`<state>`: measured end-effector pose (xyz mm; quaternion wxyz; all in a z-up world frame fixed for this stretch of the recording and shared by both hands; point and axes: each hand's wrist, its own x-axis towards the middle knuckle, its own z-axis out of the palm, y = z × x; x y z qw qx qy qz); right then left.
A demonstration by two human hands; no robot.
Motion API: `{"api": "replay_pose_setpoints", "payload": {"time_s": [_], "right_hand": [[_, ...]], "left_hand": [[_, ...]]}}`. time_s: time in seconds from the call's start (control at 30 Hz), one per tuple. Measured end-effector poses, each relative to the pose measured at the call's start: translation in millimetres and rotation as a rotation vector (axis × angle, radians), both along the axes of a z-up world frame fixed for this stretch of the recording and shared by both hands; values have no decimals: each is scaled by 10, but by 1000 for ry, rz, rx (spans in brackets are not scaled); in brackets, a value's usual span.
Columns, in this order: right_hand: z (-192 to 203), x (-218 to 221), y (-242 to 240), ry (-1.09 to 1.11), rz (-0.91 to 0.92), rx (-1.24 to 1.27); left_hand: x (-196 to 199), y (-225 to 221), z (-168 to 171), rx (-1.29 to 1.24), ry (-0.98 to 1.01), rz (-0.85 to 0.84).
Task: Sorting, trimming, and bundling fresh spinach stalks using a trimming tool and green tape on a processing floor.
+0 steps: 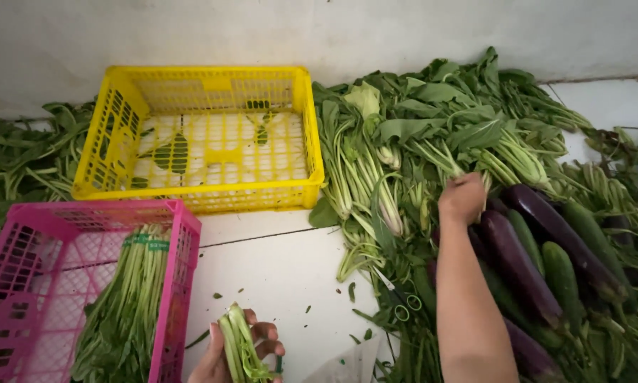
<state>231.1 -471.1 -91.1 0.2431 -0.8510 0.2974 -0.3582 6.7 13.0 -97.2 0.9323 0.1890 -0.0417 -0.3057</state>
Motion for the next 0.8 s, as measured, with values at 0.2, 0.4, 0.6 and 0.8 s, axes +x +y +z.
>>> {"api": "replay_pose_setpoints", "payload": {"time_s": [0.2,0.4,0.6,0.8], "right_hand": [[-118,-2,-102,247,54,-24],[14,-13,-140,-63,153,154],[-2,32,-304,-357,226,669],[12,89,-199,-376,78,215]], "left_hand": [[18,29,-103,-34,-39,-43],[20,-45,-49,13,-112,44],[8,-29,-21,79,-120,101],[21,-23,-103,55,-163,88]]}}
